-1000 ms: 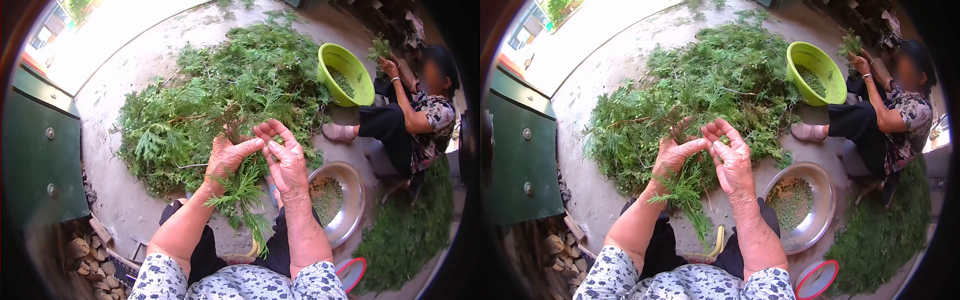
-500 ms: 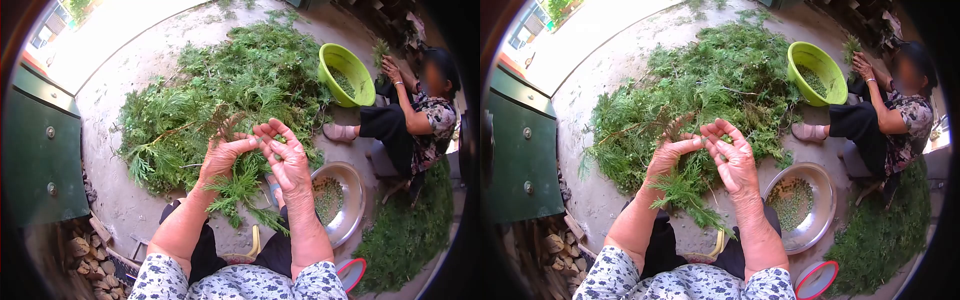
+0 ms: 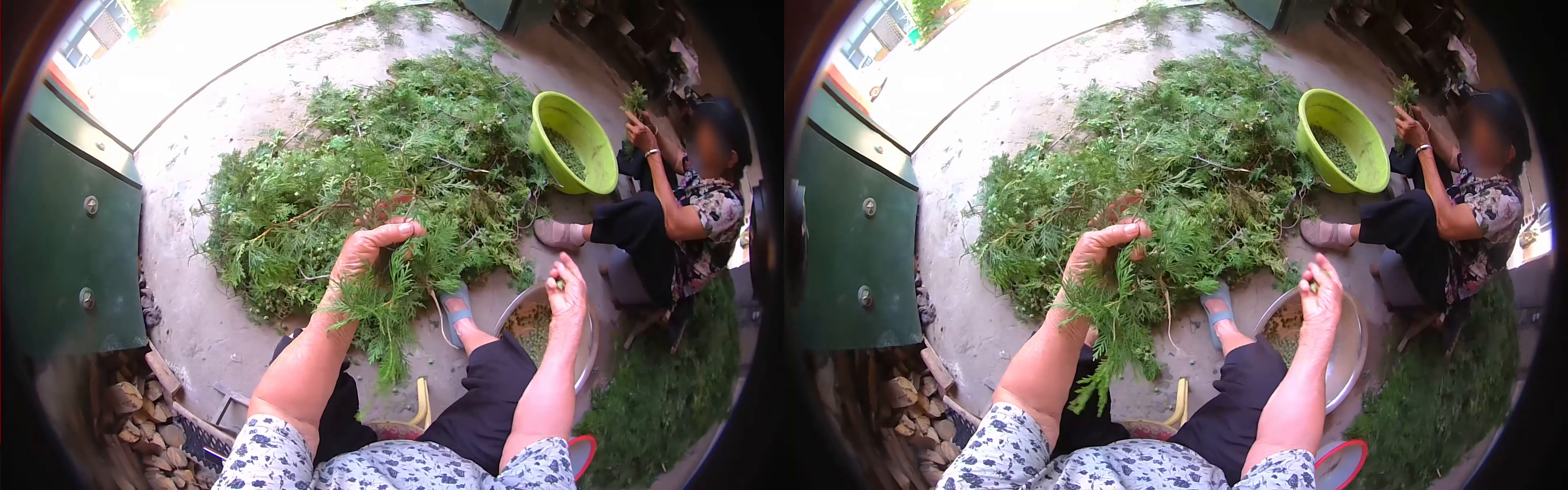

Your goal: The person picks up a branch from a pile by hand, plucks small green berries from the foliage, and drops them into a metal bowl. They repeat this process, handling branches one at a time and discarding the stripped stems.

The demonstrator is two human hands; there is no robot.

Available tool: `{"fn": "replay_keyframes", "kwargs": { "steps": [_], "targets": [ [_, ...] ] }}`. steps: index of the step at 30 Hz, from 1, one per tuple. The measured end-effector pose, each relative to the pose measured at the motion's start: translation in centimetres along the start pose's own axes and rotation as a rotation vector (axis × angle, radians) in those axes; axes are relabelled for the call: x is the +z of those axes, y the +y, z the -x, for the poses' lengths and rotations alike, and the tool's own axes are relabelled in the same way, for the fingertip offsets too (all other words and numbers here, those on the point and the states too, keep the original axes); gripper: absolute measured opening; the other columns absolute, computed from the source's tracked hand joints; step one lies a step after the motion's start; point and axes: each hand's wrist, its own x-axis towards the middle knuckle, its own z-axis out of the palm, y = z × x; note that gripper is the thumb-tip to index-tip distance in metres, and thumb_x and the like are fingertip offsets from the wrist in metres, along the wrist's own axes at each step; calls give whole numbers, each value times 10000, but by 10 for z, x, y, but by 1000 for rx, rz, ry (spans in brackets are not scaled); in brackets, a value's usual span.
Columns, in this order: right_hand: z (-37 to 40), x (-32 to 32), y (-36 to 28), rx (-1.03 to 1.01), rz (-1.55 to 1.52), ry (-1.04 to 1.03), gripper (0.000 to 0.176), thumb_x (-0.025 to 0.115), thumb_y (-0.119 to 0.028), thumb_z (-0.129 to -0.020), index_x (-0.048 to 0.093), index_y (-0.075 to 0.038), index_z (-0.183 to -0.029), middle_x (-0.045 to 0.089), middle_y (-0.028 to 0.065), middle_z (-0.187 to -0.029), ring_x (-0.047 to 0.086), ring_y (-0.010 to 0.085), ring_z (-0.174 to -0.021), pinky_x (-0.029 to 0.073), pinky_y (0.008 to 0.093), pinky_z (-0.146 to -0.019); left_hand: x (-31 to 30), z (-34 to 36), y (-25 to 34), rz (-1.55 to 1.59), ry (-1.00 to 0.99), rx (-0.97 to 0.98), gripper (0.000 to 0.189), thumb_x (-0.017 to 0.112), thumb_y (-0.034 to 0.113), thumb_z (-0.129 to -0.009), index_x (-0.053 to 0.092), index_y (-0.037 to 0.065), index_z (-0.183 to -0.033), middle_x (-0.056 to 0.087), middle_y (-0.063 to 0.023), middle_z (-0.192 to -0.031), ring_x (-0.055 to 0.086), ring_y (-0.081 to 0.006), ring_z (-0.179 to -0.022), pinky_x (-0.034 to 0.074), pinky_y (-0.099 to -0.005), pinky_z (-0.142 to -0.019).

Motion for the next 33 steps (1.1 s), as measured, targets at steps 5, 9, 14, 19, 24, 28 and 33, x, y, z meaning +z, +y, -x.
{"fn": "replay_keyframes", "kwargs": {
  "steps": [5, 9, 14, 19, 24, 28, 33],
  "targets": [
    [-35, -113, 23, 52, 175, 421, 376, 586, -48, -802, 509, -27, -1170, 591, 133, -929, 600, 231, -784, 500, 388, -672, -15, -5, 5, 281, -38, 22, 156, 613, 161, -827, 612, 30, -912, 594, -27, -742, 556, -108, -601, 458, -209, -509],
    [-5, -101, 17, 286, 411, 947, 525, 588, -208, -778, 451, -2, -1242, 471, 214, -1257, 442, 407, -1139, 300, 589, -937, -31, -17, 4, 367, -211, 177, 164, 560, 163, -883, 597, 18, -951, 571, -15, -696, 528, -108, -587, 442, -215, -494],
    [-23, -82, 20, -42, 365, 325, 407, 561, -80, -829, 480, -9, -1222, 610, 99, -993, 613, 188, -828, 464, 393, -815, -39, -29, 0, 517, -293, 204, 198, 540, 161, -903, 578, -5, -1002, 569, -42, -707, 537, -132, -611, 472, -240, -558],
    [80, 95, 22, -342, 615, -487, 350, 612, -12, -807, 562, -23, -1154, 587, 23, -875, 579, 101, -749, 496, 232, -693, -28, -23, -7, 392, -124, 204, 217, 558, 192, -896, 579, 17, -1022, 585, -18, -709, 564, -121, -631, 459, -225, -567],
    [133, 144, 57, -583, 759, -779, 433, 667, 10, -755, 560, -41, -1171, 579, 33, -913, 551, 87, -796, 478, 222, -730, -16, -14, -12, 254, -28, 75, 241, 576, 263, -885, 591, 96, -1059, 595, 14, -727, 565, -86, -632, 447, -223, -530],
    [132, 154, 72, -283, 582, -672, 393, 665, -49, -796, 561, -25, -1174, 590, 2, -820, 494, 41, -626, 430, 199, -552, -10, -6, -10, 224, 25, 37, 212, 577, 263, -884, 614, 109, -1024, 588, 24, -727, 564, -88, -625, 459, -233, -527],
    [134, 163, 72, -454, 722, -608, 213, 652, -50, -811, 654, -6, -1019, 601, -19, -733, 465, 27, -560, 383, 197, -487, -9, -4, -8, 107, 11, 134, 211, 599, 210, -870, 593, 88, -1042, 620, -38, -983, 592, -134, -833, 511, -293, -654]
  ]
}}
